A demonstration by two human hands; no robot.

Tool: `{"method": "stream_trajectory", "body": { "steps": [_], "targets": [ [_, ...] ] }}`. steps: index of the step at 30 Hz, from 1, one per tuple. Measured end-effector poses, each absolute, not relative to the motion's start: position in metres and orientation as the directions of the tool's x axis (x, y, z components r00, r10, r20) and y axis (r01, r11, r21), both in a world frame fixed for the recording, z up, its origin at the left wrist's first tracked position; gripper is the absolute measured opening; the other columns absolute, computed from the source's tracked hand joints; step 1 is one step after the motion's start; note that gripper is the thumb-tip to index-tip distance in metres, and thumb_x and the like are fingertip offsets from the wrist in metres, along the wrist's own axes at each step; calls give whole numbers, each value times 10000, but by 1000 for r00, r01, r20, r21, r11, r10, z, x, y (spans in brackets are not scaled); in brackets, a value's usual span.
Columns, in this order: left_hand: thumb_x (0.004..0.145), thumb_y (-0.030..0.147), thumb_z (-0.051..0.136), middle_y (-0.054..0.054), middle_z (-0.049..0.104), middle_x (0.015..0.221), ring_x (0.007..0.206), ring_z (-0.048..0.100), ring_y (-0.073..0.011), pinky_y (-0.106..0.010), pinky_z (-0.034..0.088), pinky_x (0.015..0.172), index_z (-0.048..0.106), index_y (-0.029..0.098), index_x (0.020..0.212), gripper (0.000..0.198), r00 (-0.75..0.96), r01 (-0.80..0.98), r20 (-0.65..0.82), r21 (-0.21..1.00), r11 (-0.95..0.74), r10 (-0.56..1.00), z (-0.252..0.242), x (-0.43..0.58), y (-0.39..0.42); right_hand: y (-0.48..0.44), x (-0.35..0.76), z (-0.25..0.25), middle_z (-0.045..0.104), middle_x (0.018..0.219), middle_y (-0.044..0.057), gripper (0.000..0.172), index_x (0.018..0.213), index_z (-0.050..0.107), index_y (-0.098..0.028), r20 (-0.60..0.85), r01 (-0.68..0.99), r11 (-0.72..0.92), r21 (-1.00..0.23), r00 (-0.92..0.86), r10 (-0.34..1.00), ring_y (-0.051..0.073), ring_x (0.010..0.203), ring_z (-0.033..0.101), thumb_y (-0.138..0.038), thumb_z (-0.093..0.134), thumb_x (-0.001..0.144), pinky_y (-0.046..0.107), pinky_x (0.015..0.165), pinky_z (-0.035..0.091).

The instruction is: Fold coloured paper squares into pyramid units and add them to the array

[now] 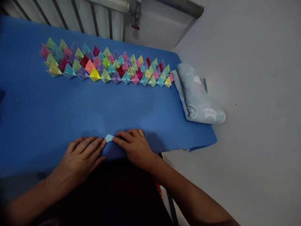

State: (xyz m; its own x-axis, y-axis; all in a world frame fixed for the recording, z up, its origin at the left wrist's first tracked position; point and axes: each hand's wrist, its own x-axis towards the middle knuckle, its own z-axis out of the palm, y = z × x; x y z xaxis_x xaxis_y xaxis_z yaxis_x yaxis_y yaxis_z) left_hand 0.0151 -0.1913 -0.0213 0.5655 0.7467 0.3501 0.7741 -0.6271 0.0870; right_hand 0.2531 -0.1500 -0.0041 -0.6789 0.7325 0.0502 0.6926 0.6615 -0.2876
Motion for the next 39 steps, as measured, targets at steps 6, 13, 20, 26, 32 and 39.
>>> {"method": "stream_trajectory", "body": {
  "steps": [6, 13, 20, 26, 32, 39],
  "targets": [
    [1001, 231, 433, -127, 711, 1197, 1124, 604, -293, -458, 366, 985, 649, 90, 1220, 338, 568, 792, 321, 39, -609, 758, -17, 20, -191, -155, 243, 2, 596, 1373, 53, 429, 1348, 578, -235, 66, 700, 675, -232, -681, 729, 264, 1137, 467, -119, 464, 951, 424, 909, 384],
    [1005, 259, 429, -133, 720, 1174, 1081, 611, -295, -467, 377, 970, 662, 61, 1181, 352, 580, 780, 359, 16, -626, 731, -17, 20, -190, -157, 232, 6, 647, 1294, 59, 402, 1338, 578, -198, 7, 681, 685, -259, -708, 707, 266, 1176, 468, -138, 476, 954, 427, 959, 352],
    [979, 231, 462, -95, 737, 1063, 959, 644, -243, -424, 437, 893, 699, 152, 1074, 267, 523, 780, 361, 161, -604, 772, -11, 25, -178, -156, 232, 6, 682, 1223, 69, 374, 1288, 599, -222, 41, 672, 699, -245, -713, 700, 238, 1082, 541, -128, 507, 938, 409, 896, 368],
    [891, 178, 575, -88, 704, 1051, 914, 635, -257, -413, 487, 817, 695, 196, 1031, 185, 445, 818, 94, 363, -447, 891, -1, 36, -146, -150, 235, -19, 710, 1142, 79, 453, 1274, 614, -271, 217, 638, 736, -227, -703, 677, 236, 964, 604, -104, 520, 864, 385, 800, 452],
    [851, 102, 547, -108, 685, 1021, 941, 628, -259, -405, 482, 851, 691, 159, 963, 192, 457, 835, -120, 400, -379, 881, 4, 42, -136, -138, 252, -33, 730, 1117, 49, 520, 1258, 623, -346, 313, 545, 733, -407, -671, 672, 225, 988, 679, -84, 462, 839, 366, 804, 558],
    [752, 53, 586, -14, 649, 744, 684, 563, -147, -269, 419, 653, 661, 159, 877, 180, 280, 516, -59, 851, -98, 958, -1, 24, -99, -122, 248, -20, 741, 1015, 65, 203, 960, 741, -291, 218, 477, 316, -820, -249, 944, 238, 980, 704, -300, 548, 898, 358, 850, 585]
  ]
}}
